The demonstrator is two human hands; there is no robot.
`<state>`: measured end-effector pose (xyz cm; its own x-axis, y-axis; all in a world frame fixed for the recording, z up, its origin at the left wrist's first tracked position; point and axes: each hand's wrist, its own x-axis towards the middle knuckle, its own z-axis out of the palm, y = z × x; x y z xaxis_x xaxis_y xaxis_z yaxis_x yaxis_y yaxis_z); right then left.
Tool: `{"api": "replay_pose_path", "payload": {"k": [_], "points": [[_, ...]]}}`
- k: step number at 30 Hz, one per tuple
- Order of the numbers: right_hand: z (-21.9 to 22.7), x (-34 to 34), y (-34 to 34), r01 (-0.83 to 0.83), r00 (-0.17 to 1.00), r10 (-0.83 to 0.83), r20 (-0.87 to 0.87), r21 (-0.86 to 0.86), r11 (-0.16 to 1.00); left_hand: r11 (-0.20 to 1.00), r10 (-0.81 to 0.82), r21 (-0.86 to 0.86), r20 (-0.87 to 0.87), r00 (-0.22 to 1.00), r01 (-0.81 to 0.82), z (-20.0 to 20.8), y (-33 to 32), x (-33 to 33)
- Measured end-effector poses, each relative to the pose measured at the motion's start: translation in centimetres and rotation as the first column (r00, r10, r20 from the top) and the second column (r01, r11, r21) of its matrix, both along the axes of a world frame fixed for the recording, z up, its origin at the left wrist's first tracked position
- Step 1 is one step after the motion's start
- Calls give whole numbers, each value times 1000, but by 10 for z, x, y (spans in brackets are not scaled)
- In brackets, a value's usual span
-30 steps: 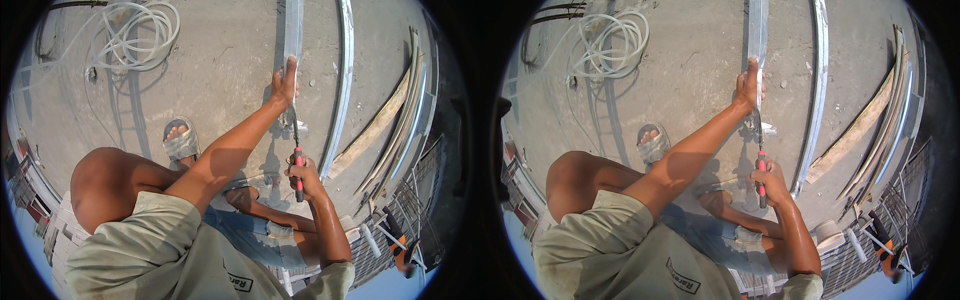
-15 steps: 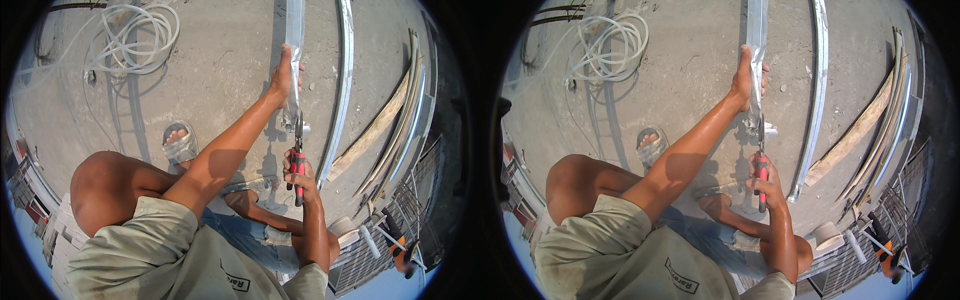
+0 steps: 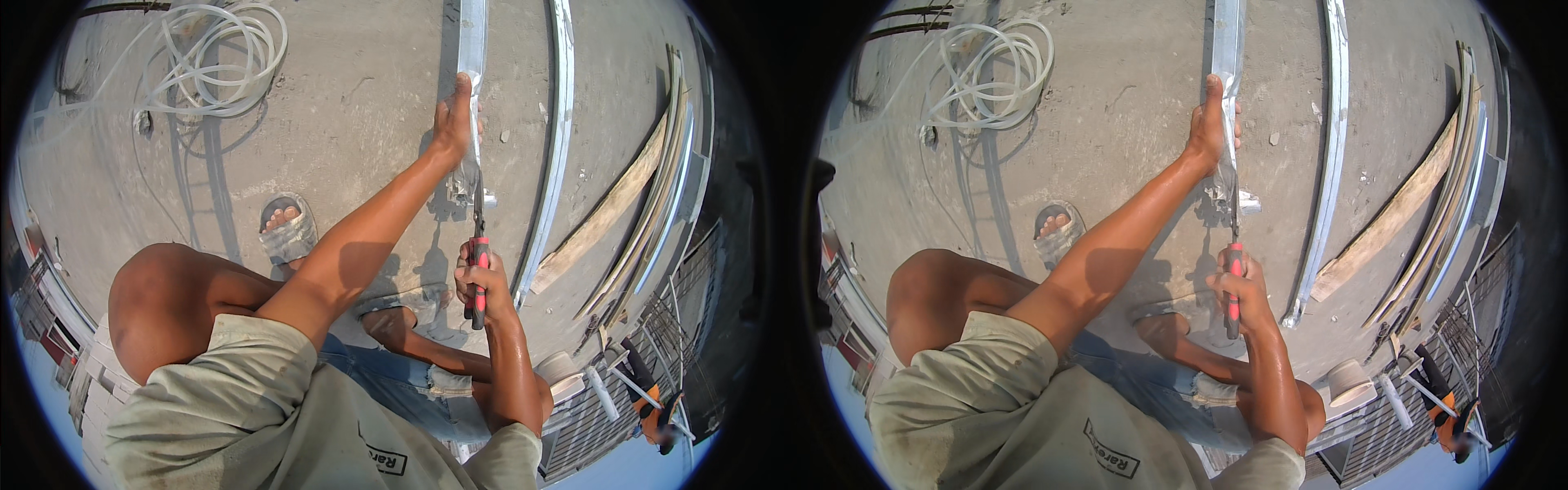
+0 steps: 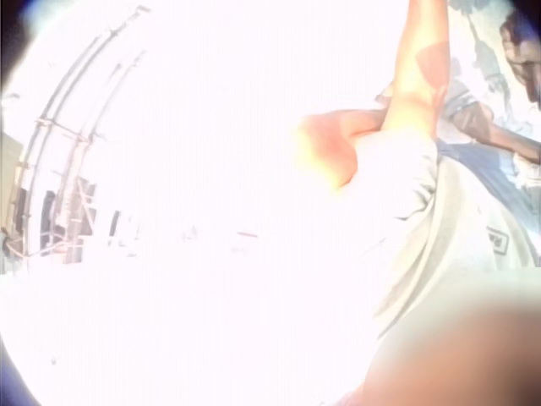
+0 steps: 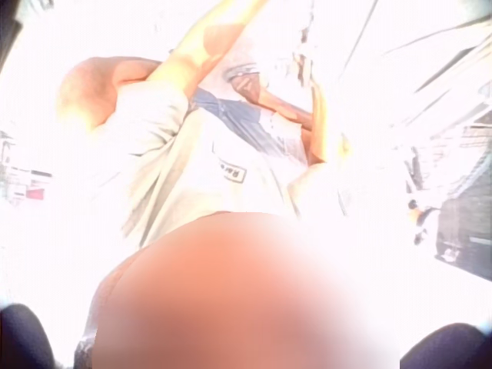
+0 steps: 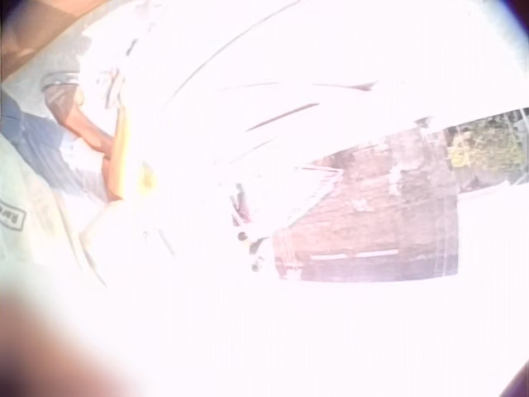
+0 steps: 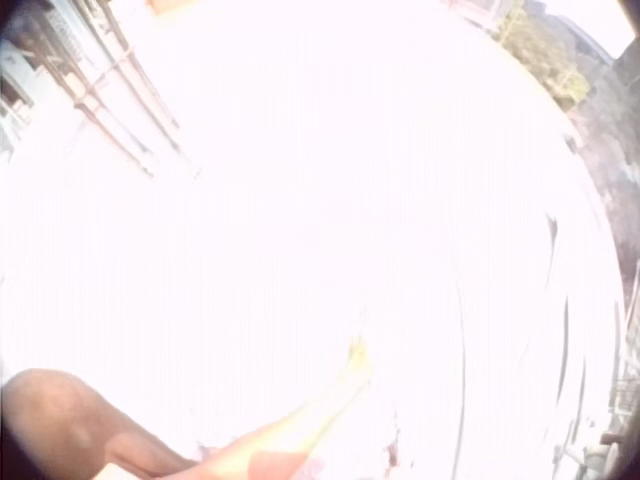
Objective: The person sits on a rooftop and uses tin snips to cut long metal strips into shorter pieces. They repeatedly position the strips, cut them, and place the cut pieces on the ground.
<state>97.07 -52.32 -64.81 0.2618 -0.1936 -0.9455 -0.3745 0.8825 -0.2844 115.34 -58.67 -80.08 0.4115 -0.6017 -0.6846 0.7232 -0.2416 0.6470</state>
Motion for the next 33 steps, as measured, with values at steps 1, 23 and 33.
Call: {"api": "replay_pose_path", "payload": {"k": [1, 23, 33], "points": [[3, 1, -3, 10, 1000, -11, 12, 17, 1000, 1000, 0, 0, 5, 1000, 0, -3, 2, -3], [10, 10, 27, -603, 795, 394, -462, -534, 592, 952, -45, -306, -205, 978, -20, 28, -9, 13], [23, -10, 45, -172, 984, 176, -11, -300, 938, 988, -23, -152, -143, 989, 1, 37, -25, 17]]}}
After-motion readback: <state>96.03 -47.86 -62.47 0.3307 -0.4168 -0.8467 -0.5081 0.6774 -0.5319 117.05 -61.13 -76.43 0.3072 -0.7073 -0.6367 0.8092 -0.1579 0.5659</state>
